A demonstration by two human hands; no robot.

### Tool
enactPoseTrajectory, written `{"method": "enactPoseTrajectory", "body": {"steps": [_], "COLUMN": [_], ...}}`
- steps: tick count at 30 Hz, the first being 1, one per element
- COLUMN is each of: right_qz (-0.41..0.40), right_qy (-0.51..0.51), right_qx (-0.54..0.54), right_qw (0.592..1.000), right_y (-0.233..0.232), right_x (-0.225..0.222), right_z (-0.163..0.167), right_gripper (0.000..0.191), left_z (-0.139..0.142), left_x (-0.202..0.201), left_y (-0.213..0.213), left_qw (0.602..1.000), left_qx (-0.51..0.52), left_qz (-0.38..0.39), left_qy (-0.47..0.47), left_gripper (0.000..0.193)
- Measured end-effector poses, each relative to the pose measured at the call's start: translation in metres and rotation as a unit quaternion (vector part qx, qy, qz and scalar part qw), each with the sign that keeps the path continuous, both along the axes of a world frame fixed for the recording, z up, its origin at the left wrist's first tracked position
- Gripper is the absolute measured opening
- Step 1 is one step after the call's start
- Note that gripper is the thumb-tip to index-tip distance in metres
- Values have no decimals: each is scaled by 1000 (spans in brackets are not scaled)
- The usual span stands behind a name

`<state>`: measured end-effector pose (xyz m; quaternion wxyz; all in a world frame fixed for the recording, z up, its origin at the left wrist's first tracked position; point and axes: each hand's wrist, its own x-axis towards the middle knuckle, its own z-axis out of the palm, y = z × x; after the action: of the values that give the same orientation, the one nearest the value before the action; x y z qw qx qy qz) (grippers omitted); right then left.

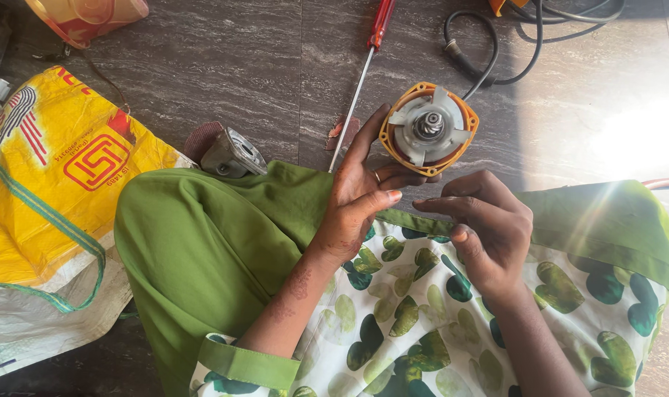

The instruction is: The person sits on the floor and repairs an angle grinder. They remove the sanding disc and gear head, open the motor housing, work on the switch and internal wiring, insert the armature back into the housing, reattach the gear head and disc, and finally handle the power cord.

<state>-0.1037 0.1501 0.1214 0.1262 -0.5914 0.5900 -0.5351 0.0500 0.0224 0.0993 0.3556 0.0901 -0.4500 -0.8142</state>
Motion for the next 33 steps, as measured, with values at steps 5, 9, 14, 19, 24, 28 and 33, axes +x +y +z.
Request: {"method": "enactPoseTrajectory", "body": {"steps": [5,9,14,19,24,28,33], "right_qz": [-102,-84,-94,46,-37,-115,-80], "right_qy": [-55,-128,-131,-64,-11,-115,-208], "right_qx": [1,20,26,-10,-1,-2,21], "right_qw": [993,988,987,997,999,987,975], "right_y": [-4,-7,-3,-3,4,-1,-2], "right_x": [2,-3,-1,15,18,-1,-11], "right_z": [0,1,-2,-7,-1,-1,-5], "right_gripper": [63,74,69,54,59,71,73], "left_z": [-2,-2,-3,-4,-4,-5,-8], "left_x": [-2,-2,-2,-5,-4,-6,-7], "left_y": [1,1,2,2,1,2,2], "left_qw": [1000,1000,1000,1000,999,999,999], "left_qx": [-4,-13,-9,-5,5,11,6], "left_qz": [-7,0,-4,-11,-33,-37,-35], "left_qy": [2,-4,1,25,41,28,36], "left_gripper": [101,100,100,102,102,102,102]}}
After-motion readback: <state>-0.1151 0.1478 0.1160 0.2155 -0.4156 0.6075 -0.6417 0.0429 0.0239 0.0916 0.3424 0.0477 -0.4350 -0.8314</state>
